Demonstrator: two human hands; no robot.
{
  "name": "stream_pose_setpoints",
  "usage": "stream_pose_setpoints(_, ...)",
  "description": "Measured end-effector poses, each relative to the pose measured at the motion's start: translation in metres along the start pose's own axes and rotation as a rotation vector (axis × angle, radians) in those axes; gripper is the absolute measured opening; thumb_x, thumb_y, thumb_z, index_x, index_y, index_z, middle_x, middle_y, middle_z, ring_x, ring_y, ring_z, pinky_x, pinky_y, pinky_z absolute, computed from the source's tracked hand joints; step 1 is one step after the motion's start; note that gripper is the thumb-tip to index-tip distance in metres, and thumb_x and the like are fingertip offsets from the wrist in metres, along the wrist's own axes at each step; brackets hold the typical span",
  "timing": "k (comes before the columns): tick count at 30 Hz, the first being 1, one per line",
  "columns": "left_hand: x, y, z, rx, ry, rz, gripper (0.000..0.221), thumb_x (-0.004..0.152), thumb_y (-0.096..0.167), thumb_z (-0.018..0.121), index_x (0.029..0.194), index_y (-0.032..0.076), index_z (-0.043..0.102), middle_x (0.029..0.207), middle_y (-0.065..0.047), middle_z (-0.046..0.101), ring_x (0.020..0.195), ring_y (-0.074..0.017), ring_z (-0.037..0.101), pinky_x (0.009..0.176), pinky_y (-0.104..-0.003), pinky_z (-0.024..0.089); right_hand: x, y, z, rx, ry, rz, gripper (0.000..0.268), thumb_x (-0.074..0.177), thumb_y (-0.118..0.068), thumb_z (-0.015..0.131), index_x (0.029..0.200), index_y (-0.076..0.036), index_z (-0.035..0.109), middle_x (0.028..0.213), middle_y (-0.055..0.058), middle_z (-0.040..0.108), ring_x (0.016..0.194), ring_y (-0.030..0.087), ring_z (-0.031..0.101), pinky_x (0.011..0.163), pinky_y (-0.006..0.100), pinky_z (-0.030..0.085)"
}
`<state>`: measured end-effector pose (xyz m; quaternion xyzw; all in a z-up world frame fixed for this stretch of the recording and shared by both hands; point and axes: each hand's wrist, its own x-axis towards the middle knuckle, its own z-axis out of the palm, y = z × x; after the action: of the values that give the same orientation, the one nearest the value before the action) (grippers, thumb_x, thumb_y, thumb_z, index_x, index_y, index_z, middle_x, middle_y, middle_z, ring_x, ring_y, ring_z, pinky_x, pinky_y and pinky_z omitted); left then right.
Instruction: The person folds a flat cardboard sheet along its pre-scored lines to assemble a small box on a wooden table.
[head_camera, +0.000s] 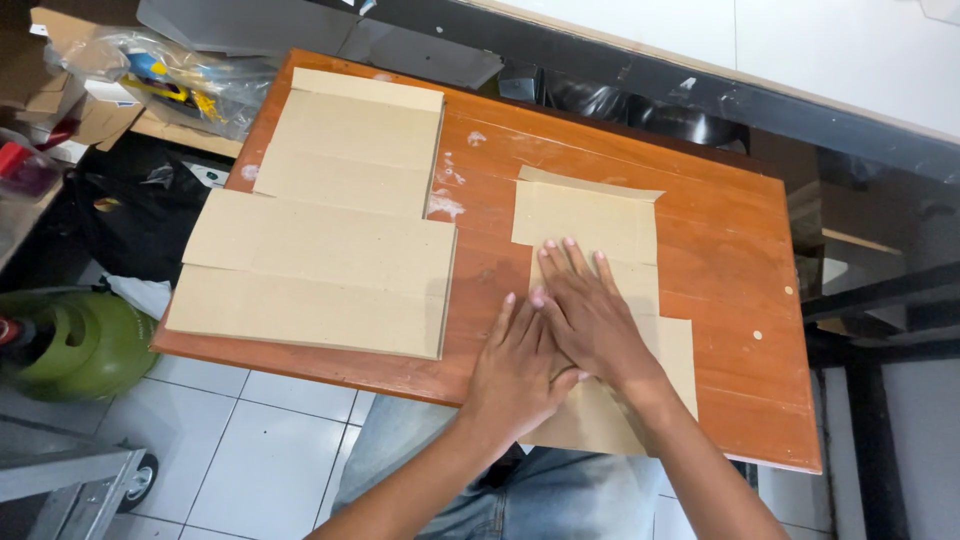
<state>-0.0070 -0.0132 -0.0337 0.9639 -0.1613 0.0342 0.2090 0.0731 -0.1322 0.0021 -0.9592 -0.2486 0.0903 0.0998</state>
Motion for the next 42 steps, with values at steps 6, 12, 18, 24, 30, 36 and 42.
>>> stream_pose_setpoints(6, -0.001, -0.006, 0.025, 0.074, 0.302, 0.028, 0.086, 0.098, 0.063, 0.042, 0.145, -0.008, 0.049, 0.146, -0.020, 0.057, 0.145, -0.0307, 0.043, 0.130, -0.045, 0.016, 0.011, 0.015, 0.000, 0.068, 0.002, -0.148, 0.067, 0.107, -0.050, 0.017, 0.164, -0.013, 0.017, 0.171, 0.009, 0.019, 0.159, 0.027, 0.005, 0.125, 0.050, -0.001)
stream_pose_setpoints(12, 0.000, -0.008, 0.032, -0.013, 0.396, 0.070, 0.085, 0.102, 0.061, 0.032, 0.145, -0.010, 0.048, 0.141, -0.023, 0.060, 0.145, -0.0367, 0.044, 0.129, -0.046, 0.021, 0.001, 0.007, -0.009, 0.106, -0.059, -0.169, 0.063, 0.108, -0.046, 0.019, 0.159, -0.011, 0.033, 0.167, 0.002, 0.031, 0.159, 0.027, 0.010, 0.124, 0.053, 0.001)
stream_pose_setpoints(18, 0.000, -0.007, 0.038, 0.012, 0.317, 0.033, 0.091, 0.098, 0.064, 0.041, 0.151, -0.009, 0.039, 0.150, -0.032, 0.048, 0.146, -0.0419, 0.038, 0.129, -0.046, 0.019, 0.015, 0.003, 0.009, -0.026, 0.051, -0.098, 0.066, 0.107, -0.050, 0.024, 0.161, -0.011, 0.027, 0.170, 0.005, 0.024, 0.158, 0.028, 0.008, 0.124, 0.055, -0.001)
stream_pose_setpoints(24, 0.000, -0.007, 0.030, 0.116, 0.302, 0.042, 0.080, 0.097, 0.059, 0.049, 0.146, -0.004, 0.050, 0.142, -0.019, 0.059, 0.141, -0.0348, 0.046, 0.128, -0.047, 0.019, 0.007, -0.003, -0.011, 0.157, -0.067, -0.083, 0.068, 0.106, -0.051, 0.025, 0.159, -0.009, 0.029, 0.169, 0.009, 0.025, 0.159, 0.027, 0.005, 0.124, 0.054, -0.001)
stream_pose_setpoints(30, -0.001, -0.003, 0.013, -0.055, 0.532, 0.151, 0.056, 0.093, 0.028, 0.063, 0.133, -0.011, 0.058, 0.125, -0.028, 0.065, 0.131, -0.0424, 0.054, 0.121, -0.051, 0.034, 0.008, -0.001, 0.014, -0.001, -0.051, 0.007, 0.071, 0.105, -0.053, 0.020, 0.163, -0.011, 0.016, 0.171, 0.005, 0.015, 0.158, 0.019, 0.006, 0.125, 0.046, -0.002)
stream_pose_setpoints(36, -0.001, -0.006, 0.031, 0.091, 0.305, 0.066, 0.074, 0.097, 0.053, 0.051, 0.146, -0.002, 0.051, 0.144, -0.019, 0.059, 0.145, -0.0339, 0.043, 0.129, -0.045, 0.017, 0.031, -0.004, 0.007, 0.031, -0.089, 0.124, 0.079, 0.101, -0.062, 0.015, 0.164, -0.014, 0.011, 0.173, 0.001, 0.007, 0.159, 0.019, -0.001, 0.125, 0.050, -0.007)
stream_pose_setpoints(42, -0.003, -0.005, 0.025, 0.087, 0.317, 0.066, 0.079, 0.102, 0.056, 0.039, 0.149, -0.007, 0.044, 0.153, -0.020, 0.050, 0.150, -0.0298, 0.037, 0.127, -0.048, 0.019, 0.056, 0.013, -0.013, 0.121, -0.160, 0.222, 0.074, 0.099, -0.059, 0.028, 0.165, -0.034, 0.003, 0.174, 0.001, -0.014, 0.160, 0.023, -0.017, 0.123, 0.055, -0.015)
